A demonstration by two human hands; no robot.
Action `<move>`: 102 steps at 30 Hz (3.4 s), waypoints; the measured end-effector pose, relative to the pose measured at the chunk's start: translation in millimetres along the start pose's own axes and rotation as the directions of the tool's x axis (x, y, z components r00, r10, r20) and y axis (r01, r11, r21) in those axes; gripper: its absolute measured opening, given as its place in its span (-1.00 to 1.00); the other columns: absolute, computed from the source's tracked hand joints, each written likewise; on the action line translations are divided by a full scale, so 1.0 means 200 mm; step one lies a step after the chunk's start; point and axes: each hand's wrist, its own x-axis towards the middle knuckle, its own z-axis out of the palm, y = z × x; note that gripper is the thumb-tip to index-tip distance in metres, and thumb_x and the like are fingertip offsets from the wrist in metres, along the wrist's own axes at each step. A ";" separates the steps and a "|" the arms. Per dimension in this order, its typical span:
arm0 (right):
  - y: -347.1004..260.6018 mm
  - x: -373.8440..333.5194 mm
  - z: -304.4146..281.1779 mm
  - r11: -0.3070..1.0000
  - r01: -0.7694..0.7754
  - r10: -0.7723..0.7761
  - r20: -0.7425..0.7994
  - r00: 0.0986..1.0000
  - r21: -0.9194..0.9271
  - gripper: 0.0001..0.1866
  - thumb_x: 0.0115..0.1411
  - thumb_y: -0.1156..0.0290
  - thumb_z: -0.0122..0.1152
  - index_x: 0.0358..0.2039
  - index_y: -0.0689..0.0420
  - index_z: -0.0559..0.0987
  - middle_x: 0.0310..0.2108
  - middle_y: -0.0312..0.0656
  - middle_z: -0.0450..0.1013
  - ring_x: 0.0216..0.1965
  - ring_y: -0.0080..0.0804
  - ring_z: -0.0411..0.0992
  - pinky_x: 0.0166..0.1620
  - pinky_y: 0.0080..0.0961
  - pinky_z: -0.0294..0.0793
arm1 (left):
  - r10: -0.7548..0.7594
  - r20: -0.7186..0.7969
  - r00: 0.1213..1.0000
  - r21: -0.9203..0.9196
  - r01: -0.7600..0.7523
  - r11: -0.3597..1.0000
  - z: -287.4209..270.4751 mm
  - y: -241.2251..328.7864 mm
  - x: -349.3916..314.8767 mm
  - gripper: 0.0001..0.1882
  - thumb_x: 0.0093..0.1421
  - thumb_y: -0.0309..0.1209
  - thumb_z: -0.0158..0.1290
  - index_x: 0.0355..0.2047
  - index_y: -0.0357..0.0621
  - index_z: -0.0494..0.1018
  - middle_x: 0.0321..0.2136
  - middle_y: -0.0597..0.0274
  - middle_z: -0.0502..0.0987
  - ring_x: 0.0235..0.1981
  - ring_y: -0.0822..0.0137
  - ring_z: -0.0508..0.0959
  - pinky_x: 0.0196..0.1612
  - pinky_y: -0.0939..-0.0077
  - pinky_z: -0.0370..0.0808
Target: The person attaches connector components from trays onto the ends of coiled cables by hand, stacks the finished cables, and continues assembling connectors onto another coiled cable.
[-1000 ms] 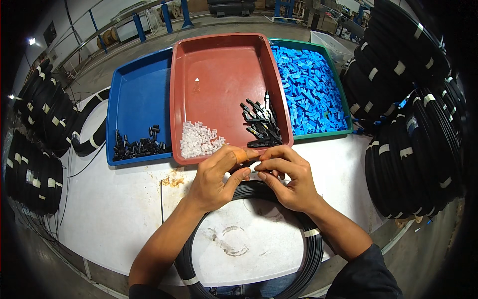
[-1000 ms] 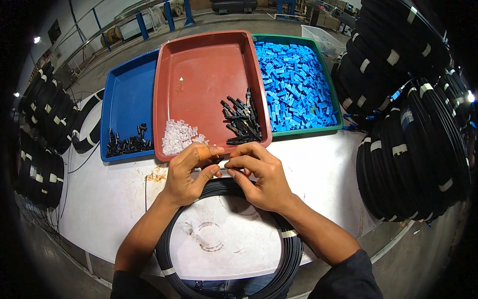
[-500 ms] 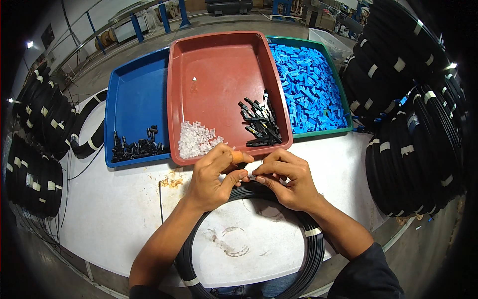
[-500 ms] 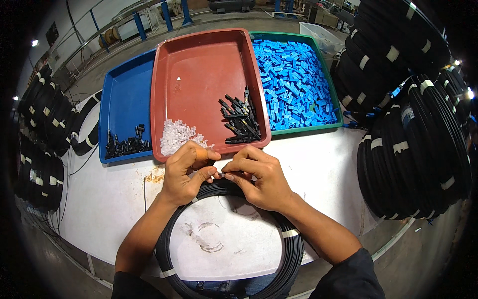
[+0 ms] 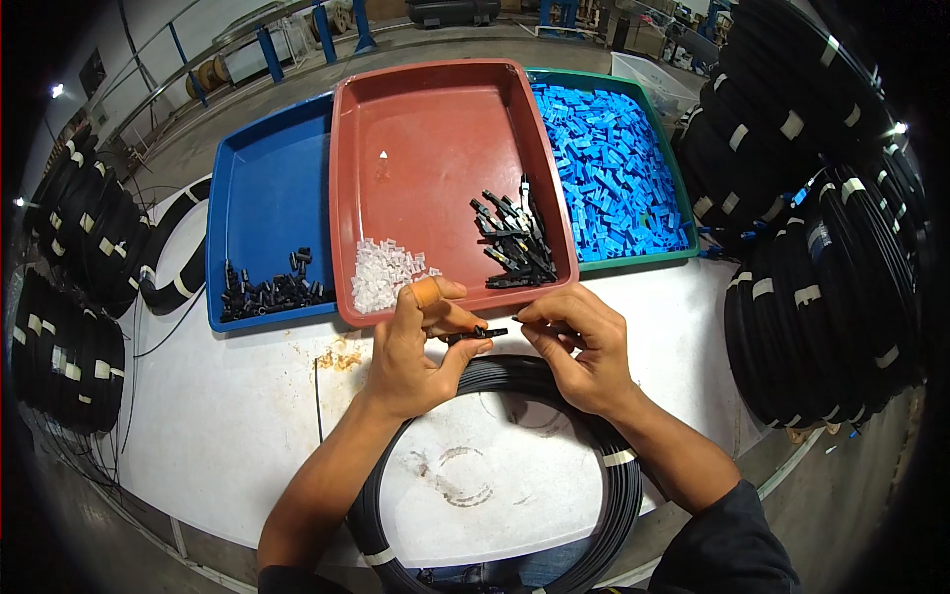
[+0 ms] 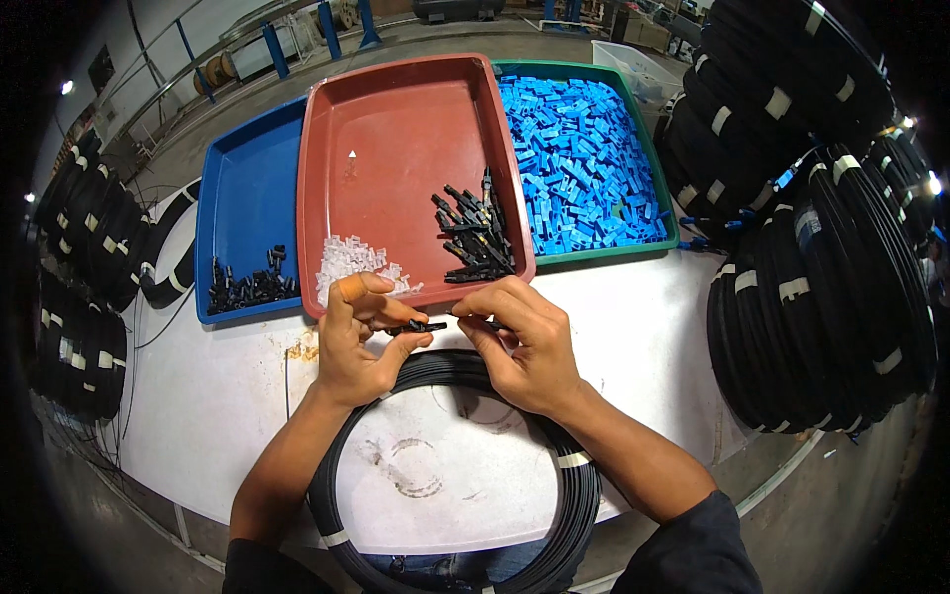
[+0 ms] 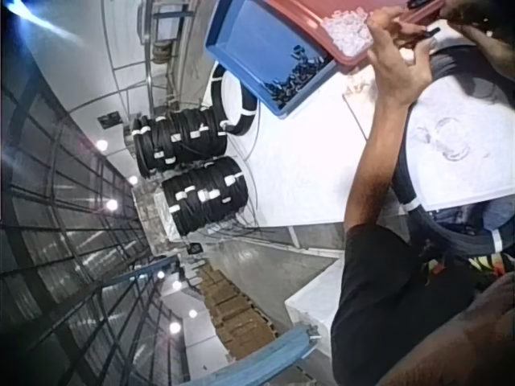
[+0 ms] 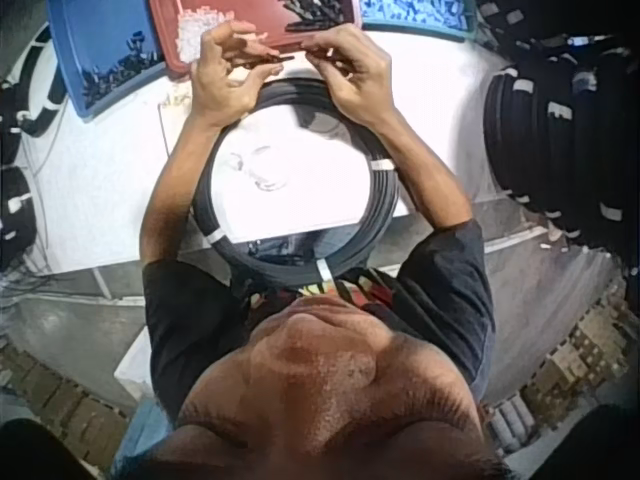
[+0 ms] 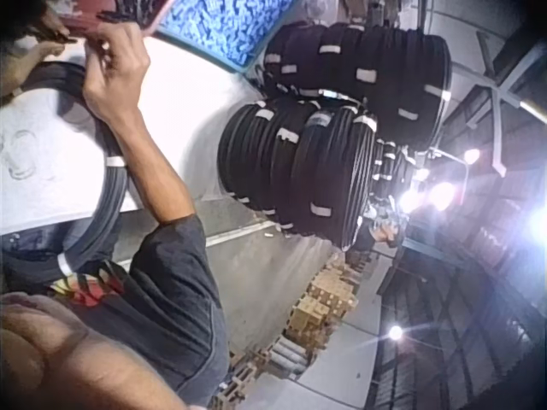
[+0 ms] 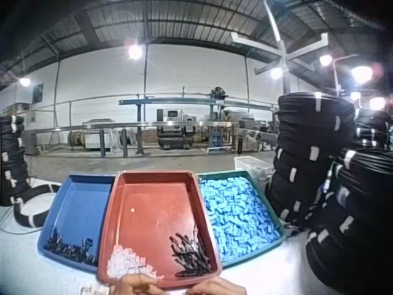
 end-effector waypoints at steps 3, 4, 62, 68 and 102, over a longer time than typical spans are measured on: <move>0.01 0.00 0.00 1.000 0.026 -0.026 0.017 1.000 -0.005 -0.79 0.05 0.74 0.28 -0.29 0.23 0.67 -0.35 -0.15 0.56 -0.38 -0.45 0.55 -0.48 -0.58 0.47 | 0.077 0.030 0.997 0.104 -0.080 0.991 0.00 0.03 0.02 -0.47 0.06 -0.72 0.31 -0.06 -0.24 0.26 -0.36 0.02 0.66 -0.22 0.25 0.73 -0.13 0.50 0.67; 0.01 0.00 0.00 1.000 0.026 -0.025 0.018 1.000 -0.005 -0.79 0.05 0.74 0.28 -0.29 0.23 0.67 -0.35 -0.15 0.56 -0.38 -0.45 0.55 -0.48 -0.58 0.47 | 0.077 0.029 0.997 0.104 -0.079 0.991 -0.01 0.03 0.03 -0.47 0.06 -0.72 0.31 -0.06 -0.24 0.26 -0.36 0.02 0.66 -0.22 0.25 0.73 -0.13 0.50 0.67; 0.02 -0.01 -0.01 0.997 0.049 -0.053 0.055 0.997 0.066 -0.87 0.05 0.61 0.47 -0.35 0.23 0.70 -0.39 -0.17 0.58 -0.44 -0.49 0.55 -0.46 -0.62 0.53 | -0.028 0.065 0.997 -0.284 0.045 0.958 -0.02 0.02 0.00 -0.72 0.05 -0.65 0.38 -0.35 -0.27 0.46 -0.34 0.05 0.66 -0.13 0.22 0.72 -0.08 0.42 0.71; 0.00 -0.01 -0.01 0.995 0.026 -0.032 0.059 0.998 0.096 -0.87 0.05 0.63 0.46 -0.36 0.24 0.70 -0.39 -0.15 0.58 -0.42 -0.46 0.57 -0.41 -0.59 0.60 | -0.034 0.050 0.998 -0.257 0.045 0.965 -0.02 0.01 -0.01 -0.73 0.02 -0.64 0.41 -0.40 -0.26 0.48 -0.38 0.11 0.67 -0.22 0.30 0.72 -0.15 0.50 0.69; -0.01 -0.03 0.00 0.985 0.112 -0.125 0.094 0.988 0.127 -0.82 0.03 0.63 0.48 -0.30 0.24 0.72 -0.42 -0.18 0.55 -0.48 -0.47 0.51 -0.46 -0.55 0.46 | 0.169 0.042 0.985 -0.076 -0.166 0.983 -0.03 0.05 0.00 -0.66 -0.03 -0.64 0.44 -0.31 -0.32 0.49 -0.38 0.00 0.69 -0.25 0.25 0.74 -0.15 0.45 0.69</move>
